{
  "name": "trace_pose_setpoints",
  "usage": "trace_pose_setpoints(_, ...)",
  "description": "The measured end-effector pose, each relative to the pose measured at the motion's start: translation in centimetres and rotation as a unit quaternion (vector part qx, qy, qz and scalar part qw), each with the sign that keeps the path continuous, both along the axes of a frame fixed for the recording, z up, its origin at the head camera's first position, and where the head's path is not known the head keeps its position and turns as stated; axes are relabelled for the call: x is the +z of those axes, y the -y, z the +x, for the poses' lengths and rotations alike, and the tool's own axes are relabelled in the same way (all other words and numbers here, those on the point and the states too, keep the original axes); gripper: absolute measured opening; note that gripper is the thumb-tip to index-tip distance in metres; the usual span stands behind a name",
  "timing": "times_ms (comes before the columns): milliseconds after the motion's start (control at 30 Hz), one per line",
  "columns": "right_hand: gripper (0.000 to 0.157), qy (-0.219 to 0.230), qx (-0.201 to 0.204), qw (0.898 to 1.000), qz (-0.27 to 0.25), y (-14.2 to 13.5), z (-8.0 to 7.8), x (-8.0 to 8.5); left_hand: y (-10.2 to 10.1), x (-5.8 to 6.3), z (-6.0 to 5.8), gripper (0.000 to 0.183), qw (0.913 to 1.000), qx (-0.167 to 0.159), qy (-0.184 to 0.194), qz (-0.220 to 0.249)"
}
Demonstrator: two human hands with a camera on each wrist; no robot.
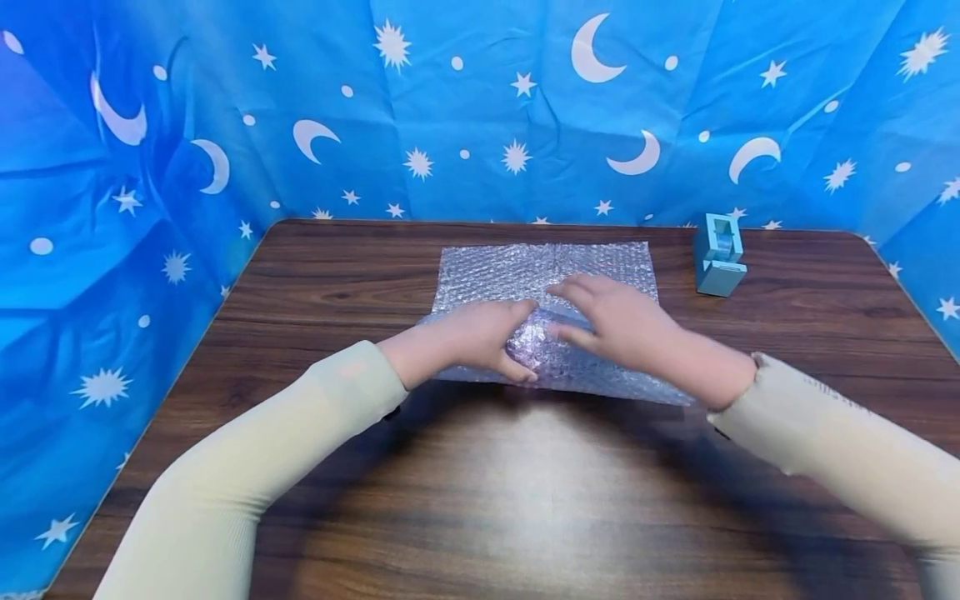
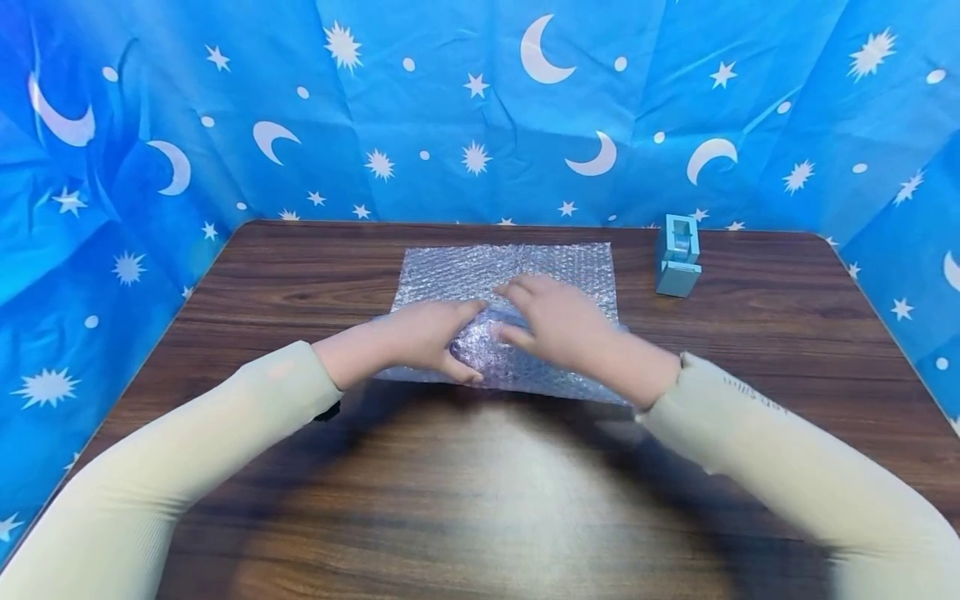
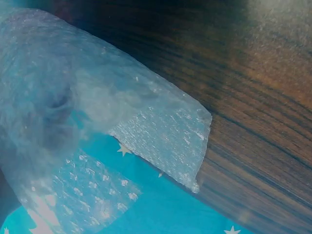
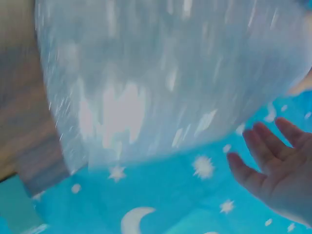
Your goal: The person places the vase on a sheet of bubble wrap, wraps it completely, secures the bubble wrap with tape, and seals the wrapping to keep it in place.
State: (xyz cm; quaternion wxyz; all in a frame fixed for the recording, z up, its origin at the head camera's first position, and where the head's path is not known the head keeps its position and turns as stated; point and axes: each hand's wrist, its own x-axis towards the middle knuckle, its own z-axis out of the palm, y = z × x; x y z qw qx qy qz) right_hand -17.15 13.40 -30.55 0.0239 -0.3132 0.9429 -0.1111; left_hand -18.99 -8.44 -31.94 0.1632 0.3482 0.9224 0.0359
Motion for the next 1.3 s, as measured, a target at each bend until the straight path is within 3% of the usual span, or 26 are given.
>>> trace_pose_setpoints(133,0.093,-0.063,0.026,0.997,0.025,0.1,1.9,-1.9,0.0,0.1,-0.2,0.105,0.9998,0.006,0.018,0.003)
trace_pose_setpoints(300,0.110,-0.059,0.007,0.998,0.016,0.1,2.0,-3.9,-0.1,0.1,-0.5,0.105,0.9991,0.007,0.038,0.017)
trace_pose_setpoints(600,0.114,-0.027,0.019,0.999,0.002,0.3,0.6,-3.9,0.4,-0.1,-1.3,0.095,0.9965,0.011,0.059,0.057)
trace_pose_setpoints(833,0.119,0.017,-0.001,1.000,0.013,0.5,0.2,-3.3,0.6,-0.5,-1.5,0.091,0.9955,0.008,0.049,0.081)
trace_pose_setpoints(967,0.114,0.033,-0.008,0.999,0.011,0.7,-0.1,-3.3,0.6,-0.7,-1.6,0.090,0.9944,0.009,0.051,0.092)
trace_pose_setpoints(1167,0.107,0.044,-0.009,0.999,0.012,1.2,-0.5,-2.8,1.1,-0.8,-2.3,0.087,0.9888,0.021,0.095,0.114)
trace_pose_setpoints(1300,0.107,0.067,-0.012,0.997,0.018,1.4,-0.8,-2.2,1.4,-0.7,-2.8,0.096,0.9792,0.035,0.152,0.129)
